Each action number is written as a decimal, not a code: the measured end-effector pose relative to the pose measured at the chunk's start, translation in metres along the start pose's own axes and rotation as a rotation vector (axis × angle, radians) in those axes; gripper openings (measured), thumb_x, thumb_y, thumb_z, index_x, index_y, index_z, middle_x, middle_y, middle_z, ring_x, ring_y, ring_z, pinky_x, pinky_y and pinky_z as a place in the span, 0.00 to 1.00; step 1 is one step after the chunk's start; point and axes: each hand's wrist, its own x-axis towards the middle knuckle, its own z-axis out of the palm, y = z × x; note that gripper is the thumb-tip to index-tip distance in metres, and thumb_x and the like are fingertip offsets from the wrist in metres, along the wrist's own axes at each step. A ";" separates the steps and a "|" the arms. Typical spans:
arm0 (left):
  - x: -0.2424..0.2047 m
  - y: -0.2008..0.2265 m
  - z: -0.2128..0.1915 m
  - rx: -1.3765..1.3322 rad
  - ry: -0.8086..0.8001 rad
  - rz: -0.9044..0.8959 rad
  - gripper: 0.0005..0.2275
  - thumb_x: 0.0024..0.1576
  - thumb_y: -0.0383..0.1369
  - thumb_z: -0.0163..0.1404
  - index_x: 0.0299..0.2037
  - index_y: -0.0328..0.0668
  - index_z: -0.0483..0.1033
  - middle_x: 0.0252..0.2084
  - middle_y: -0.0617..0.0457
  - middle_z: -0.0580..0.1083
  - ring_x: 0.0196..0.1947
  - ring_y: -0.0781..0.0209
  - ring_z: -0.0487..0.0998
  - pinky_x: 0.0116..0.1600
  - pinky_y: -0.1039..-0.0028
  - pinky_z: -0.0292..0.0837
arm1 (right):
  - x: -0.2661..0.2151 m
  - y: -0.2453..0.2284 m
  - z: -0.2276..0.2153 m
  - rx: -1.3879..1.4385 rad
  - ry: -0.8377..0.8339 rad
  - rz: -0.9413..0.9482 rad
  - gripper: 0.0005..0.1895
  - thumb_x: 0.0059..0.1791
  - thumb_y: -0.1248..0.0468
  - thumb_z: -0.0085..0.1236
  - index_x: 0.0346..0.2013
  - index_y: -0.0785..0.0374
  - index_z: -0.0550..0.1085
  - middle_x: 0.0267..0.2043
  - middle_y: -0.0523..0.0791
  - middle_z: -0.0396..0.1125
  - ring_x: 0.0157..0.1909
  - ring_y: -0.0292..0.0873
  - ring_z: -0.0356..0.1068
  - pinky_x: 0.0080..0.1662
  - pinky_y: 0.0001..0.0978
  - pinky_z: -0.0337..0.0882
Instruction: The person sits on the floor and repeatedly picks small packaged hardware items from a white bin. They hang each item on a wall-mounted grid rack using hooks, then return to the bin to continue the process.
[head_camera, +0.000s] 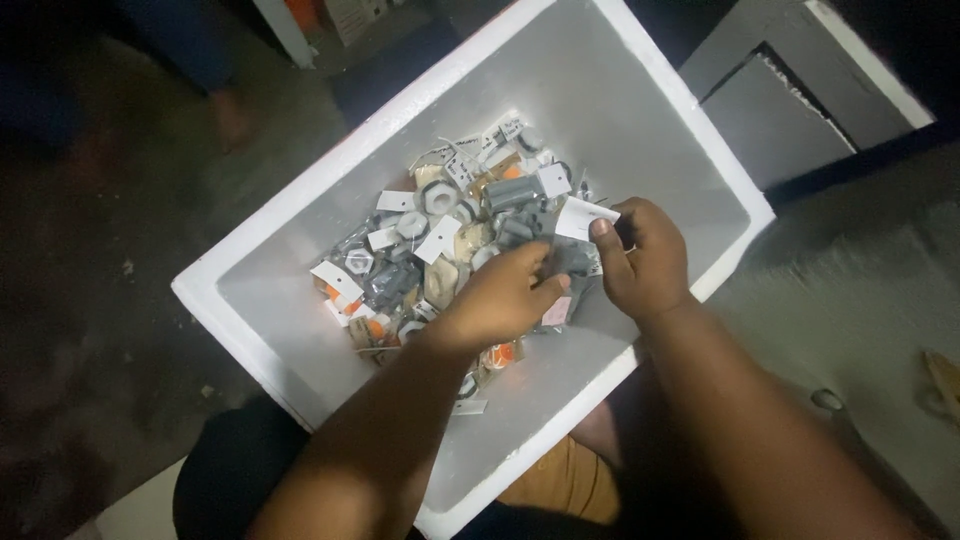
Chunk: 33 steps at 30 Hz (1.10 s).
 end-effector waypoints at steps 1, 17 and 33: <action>-0.002 0.002 0.000 -0.003 0.001 0.011 0.27 0.63 0.39 0.46 0.70 0.30 0.61 0.66 0.30 0.68 0.67 0.40 0.70 0.65 0.51 0.68 | 0.000 0.000 -0.002 0.019 -0.012 0.019 0.21 0.60 0.47 0.42 0.39 0.61 0.71 0.28 0.50 0.63 0.35 0.58 0.68 0.43 0.48 0.67; -0.050 0.045 0.038 0.414 -0.076 0.147 0.30 0.65 0.43 0.41 0.75 0.34 0.52 0.67 0.35 0.66 0.68 0.40 0.68 0.67 0.50 0.65 | -0.058 -0.039 -0.070 0.385 -0.007 0.329 0.10 0.57 0.60 0.51 0.42 0.65 0.72 0.28 0.57 0.71 0.33 0.57 0.75 0.41 0.50 0.70; -0.059 0.174 0.126 0.066 0.249 0.763 0.10 0.60 0.41 0.54 0.40 0.46 0.84 0.31 0.45 0.81 0.38 0.46 0.84 0.44 0.62 0.79 | -0.104 -0.082 -0.257 0.324 0.412 0.232 0.09 0.54 0.62 0.57 0.37 0.66 0.76 0.28 0.54 0.73 0.31 0.47 0.73 0.37 0.41 0.72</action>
